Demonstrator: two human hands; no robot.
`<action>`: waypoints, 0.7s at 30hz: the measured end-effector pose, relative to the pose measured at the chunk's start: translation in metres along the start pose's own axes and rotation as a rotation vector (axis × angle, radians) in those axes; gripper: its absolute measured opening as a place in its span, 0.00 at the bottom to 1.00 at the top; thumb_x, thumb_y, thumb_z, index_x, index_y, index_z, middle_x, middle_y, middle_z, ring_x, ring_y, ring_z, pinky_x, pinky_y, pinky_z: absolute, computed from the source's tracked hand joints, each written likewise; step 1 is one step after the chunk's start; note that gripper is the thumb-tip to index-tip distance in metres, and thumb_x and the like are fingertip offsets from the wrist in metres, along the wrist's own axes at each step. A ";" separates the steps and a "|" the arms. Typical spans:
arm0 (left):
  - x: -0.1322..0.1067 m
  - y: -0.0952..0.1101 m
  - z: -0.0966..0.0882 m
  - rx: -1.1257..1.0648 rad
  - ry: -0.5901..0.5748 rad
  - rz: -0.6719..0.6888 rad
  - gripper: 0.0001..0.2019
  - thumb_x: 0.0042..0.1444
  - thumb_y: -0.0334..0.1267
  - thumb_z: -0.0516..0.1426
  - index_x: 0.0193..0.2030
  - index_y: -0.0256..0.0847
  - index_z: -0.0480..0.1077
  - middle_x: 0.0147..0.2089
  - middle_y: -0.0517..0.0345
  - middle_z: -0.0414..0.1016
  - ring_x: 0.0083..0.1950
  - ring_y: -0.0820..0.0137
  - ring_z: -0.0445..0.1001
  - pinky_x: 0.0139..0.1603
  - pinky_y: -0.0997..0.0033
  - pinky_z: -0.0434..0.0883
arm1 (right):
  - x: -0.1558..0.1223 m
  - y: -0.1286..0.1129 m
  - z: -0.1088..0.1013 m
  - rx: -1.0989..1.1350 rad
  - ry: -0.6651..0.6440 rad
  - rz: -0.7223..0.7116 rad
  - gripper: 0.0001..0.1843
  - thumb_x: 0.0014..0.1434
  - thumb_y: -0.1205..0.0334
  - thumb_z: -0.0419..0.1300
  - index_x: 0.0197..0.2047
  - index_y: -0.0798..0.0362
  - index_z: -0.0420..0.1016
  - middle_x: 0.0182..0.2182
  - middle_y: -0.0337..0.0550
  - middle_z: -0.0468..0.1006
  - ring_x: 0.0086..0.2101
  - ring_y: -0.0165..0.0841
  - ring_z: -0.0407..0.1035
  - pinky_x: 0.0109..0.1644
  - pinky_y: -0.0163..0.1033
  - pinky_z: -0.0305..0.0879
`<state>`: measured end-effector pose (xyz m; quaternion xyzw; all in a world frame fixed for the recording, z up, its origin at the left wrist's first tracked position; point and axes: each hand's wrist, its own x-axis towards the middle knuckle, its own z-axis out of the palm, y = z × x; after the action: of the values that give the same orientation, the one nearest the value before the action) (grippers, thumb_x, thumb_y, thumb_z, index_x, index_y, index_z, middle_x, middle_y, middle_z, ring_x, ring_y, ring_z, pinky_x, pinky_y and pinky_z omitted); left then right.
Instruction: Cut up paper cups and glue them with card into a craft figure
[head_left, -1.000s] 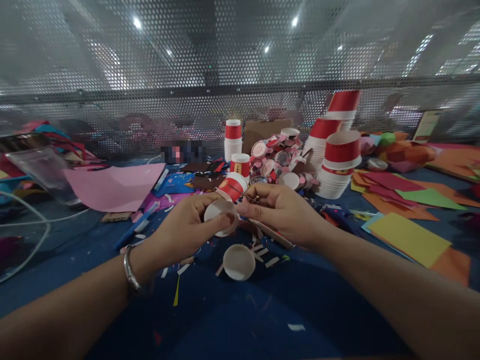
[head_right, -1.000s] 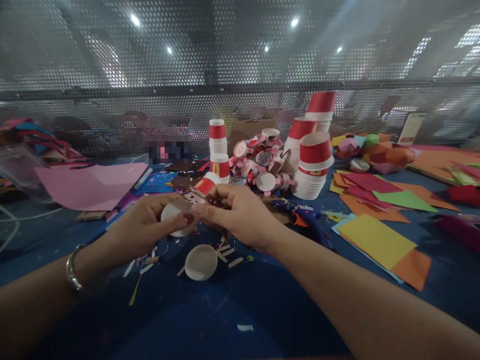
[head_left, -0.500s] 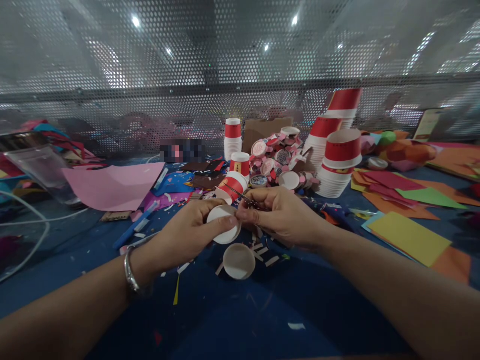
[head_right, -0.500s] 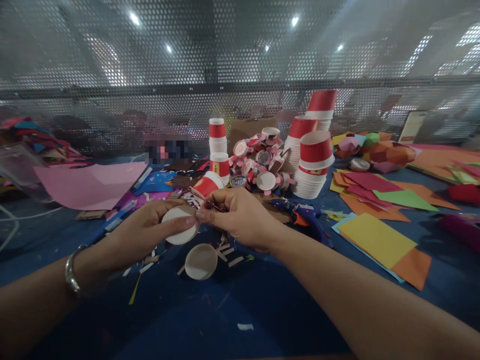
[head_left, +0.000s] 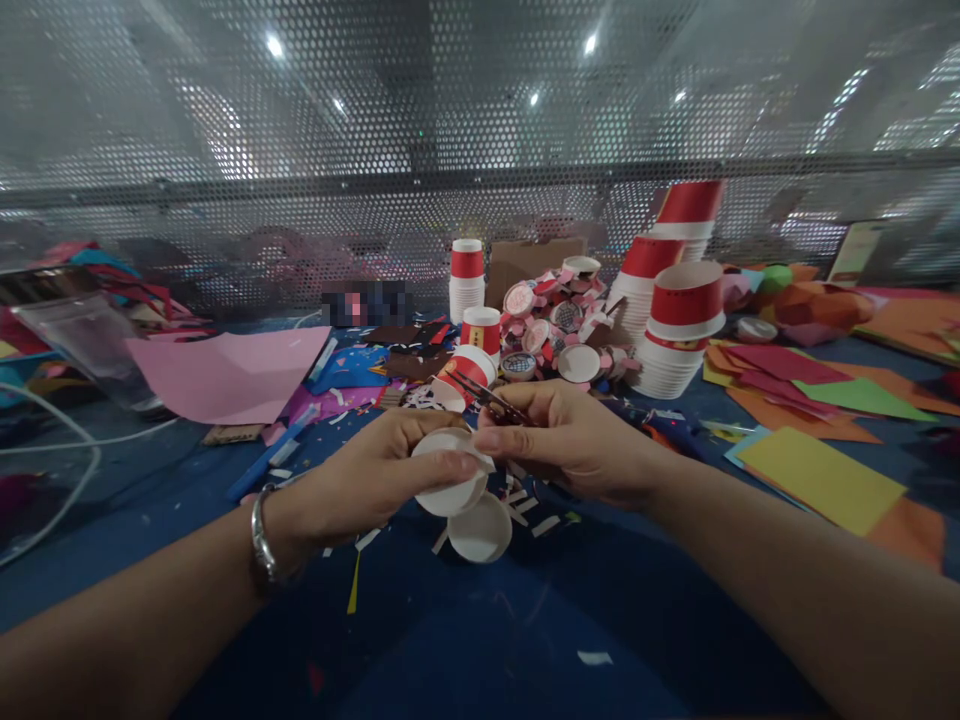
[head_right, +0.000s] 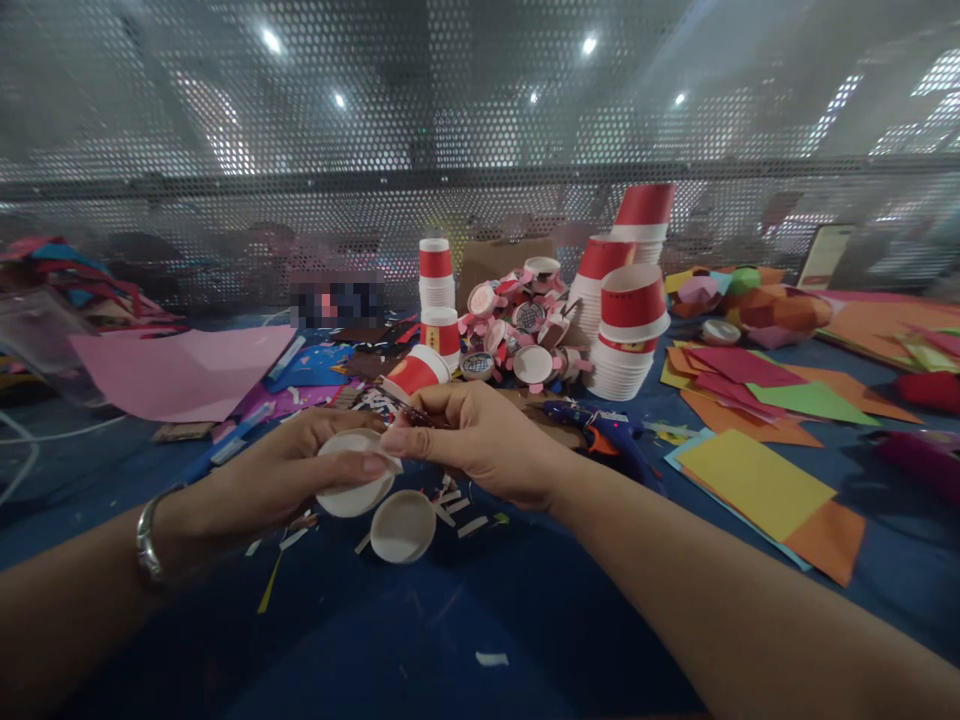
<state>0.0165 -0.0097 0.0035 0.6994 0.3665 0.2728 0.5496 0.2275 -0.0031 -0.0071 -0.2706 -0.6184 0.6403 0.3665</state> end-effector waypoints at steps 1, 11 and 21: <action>0.000 -0.001 0.000 -0.006 -0.012 -0.009 0.11 0.59 0.44 0.64 0.33 0.38 0.74 0.27 0.62 0.69 0.25 0.77 0.63 0.22 0.79 0.60 | 0.000 0.000 0.001 -0.005 0.006 -0.008 0.18 0.56 0.50 0.73 0.32 0.54 0.75 0.20 0.29 0.64 0.20 0.22 0.49 0.23 0.33 0.43; -0.003 -0.007 0.005 -0.105 0.055 0.069 0.12 0.60 0.44 0.65 0.31 0.39 0.74 0.27 0.62 0.71 0.25 0.77 0.65 0.24 0.78 0.62 | -0.002 -0.004 0.001 -0.047 0.043 -0.014 0.21 0.56 0.47 0.73 0.33 0.54 0.73 0.20 0.29 0.62 0.20 0.22 0.49 0.22 0.33 0.40; -0.003 -0.007 0.006 -0.175 0.036 0.142 0.11 0.61 0.43 0.65 0.33 0.37 0.76 0.28 0.61 0.70 0.26 0.78 0.64 0.24 0.80 0.61 | 0.001 0.003 0.000 0.091 -0.007 -0.041 0.20 0.56 0.49 0.74 0.33 0.54 0.71 0.22 0.29 0.62 0.22 0.22 0.50 0.24 0.32 0.43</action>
<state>0.0181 -0.0143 -0.0049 0.6680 0.3008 0.3543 0.5811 0.2270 -0.0020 -0.0099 -0.2386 -0.5954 0.6611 0.3893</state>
